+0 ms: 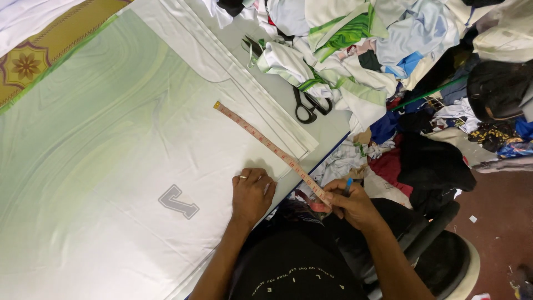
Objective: The person uses a measuring tape and a blue pen to mark measurements on a large piece of white fabric laid out on a table. They repeatedly position the tape along different edges and curves of the fabric, making marks to outline a pattern.
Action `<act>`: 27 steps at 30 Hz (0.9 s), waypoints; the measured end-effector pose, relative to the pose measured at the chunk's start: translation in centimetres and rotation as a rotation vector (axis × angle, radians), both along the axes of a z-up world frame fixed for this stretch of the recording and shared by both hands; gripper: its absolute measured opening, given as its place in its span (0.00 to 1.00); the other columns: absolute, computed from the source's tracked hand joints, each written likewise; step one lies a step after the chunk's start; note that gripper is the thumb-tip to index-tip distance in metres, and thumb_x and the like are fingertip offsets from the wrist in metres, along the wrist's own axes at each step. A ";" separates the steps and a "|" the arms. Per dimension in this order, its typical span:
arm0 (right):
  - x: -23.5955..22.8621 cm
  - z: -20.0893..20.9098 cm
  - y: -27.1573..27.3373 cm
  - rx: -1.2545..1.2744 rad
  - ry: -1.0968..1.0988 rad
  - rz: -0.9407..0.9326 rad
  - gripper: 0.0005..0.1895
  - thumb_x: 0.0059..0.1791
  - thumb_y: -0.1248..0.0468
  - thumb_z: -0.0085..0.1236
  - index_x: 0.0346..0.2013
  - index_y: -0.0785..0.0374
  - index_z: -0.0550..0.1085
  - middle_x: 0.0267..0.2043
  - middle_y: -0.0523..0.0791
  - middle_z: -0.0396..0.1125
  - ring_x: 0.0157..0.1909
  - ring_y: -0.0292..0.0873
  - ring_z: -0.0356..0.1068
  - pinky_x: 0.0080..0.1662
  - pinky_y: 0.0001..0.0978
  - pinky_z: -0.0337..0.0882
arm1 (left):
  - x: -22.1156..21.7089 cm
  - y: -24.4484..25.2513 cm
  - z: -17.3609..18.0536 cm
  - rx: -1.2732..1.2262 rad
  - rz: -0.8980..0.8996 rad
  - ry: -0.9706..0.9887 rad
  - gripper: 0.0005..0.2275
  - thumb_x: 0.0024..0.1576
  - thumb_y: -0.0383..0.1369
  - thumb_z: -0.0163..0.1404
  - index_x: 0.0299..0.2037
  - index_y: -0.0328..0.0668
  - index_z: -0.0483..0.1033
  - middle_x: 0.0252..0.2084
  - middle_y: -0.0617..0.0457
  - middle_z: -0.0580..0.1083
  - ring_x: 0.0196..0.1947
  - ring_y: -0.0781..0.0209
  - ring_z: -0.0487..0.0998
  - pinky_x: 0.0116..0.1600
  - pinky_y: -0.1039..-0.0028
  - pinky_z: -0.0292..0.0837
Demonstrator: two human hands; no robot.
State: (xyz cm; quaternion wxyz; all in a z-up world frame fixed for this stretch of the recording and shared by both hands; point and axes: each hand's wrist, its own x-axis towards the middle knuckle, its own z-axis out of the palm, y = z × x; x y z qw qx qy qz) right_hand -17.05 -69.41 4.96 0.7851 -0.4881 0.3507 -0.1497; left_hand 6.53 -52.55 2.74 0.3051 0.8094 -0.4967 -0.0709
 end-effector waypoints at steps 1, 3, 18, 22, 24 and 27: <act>0.0 0.5 0.2 -0.019 0.037 0.051 0.07 0.46 0.70 0.63 0.34 0.75 0.78 0.20 0.56 0.72 0.19 0.47 0.75 0.14 0.22 0.62 | 0.0 0.0 0.1 -0.005 -0.003 0.002 0.05 0.56 0.38 0.58 0.32 0.50 0.81 0.39 0.58 0.75 0.50 0.56 0.74 0.49 0.59 0.69; -0.6 0.5 0.5 -0.037 0.075 0.102 0.08 0.46 0.69 0.64 0.32 0.75 0.78 0.18 0.56 0.72 0.18 0.45 0.74 0.14 0.22 0.61 | 0.5 0.0 0.4 -0.008 -0.005 0.005 0.06 0.56 0.39 0.58 0.32 0.50 0.81 0.39 0.58 0.75 0.50 0.56 0.74 0.49 0.59 0.69; -3.9 -0.8 3.1 -0.092 0.470 0.437 0.06 0.48 0.63 0.69 0.33 0.62 0.87 0.37 0.45 0.75 0.46 0.44 0.70 0.50 0.42 0.71 | 4.8 -1.8 -1.4 -0.117 0.124 -0.431 0.12 0.60 0.45 0.55 0.50 0.60 0.80 0.57 0.58 0.71 0.62 0.52 0.69 0.58 0.57 0.63; -3.5 -0.3 3.6 -0.110 0.381 0.444 0.05 0.48 0.65 0.69 0.32 0.64 0.87 0.40 0.47 0.78 0.49 0.47 0.71 0.56 0.48 0.68 | 4.7 -1.7 -2.4 -0.114 0.128 -0.487 0.11 0.61 0.47 0.52 0.51 0.63 0.80 0.59 0.60 0.71 0.64 0.53 0.68 0.61 0.56 0.61; -3.1 0.4 3.6 -0.117 0.341 0.447 0.05 0.48 0.64 0.69 0.31 0.64 0.87 0.40 0.47 0.78 0.49 0.48 0.72 0.57 0.49 0.68 | 4.6 -1.7 -2.4 -0.110 0.130 -0.496 0.11 0.60 0.46 0.52 0.51 0.63 0.79 0.59 0.60 0.71 0.64 0.54 0.68 0.61 0.56 0.62; -2.4 0.9 3.5 -0.100 0.367 0.507 0.06 0.49 0.64 0.68 0.33 0.64 0.86 0.45 0.48 0.77 0.54 0.49 0.71 0.63 0.53 0.63 | 4.5 -1.7 -2.5 -0.114 0.137 -0.483 0.12 0.62 0.47 0.50 0.51 0.59 0.79 0.59 0.60 0.71 0.64 0.55 0.68 0.61 0.57 0.62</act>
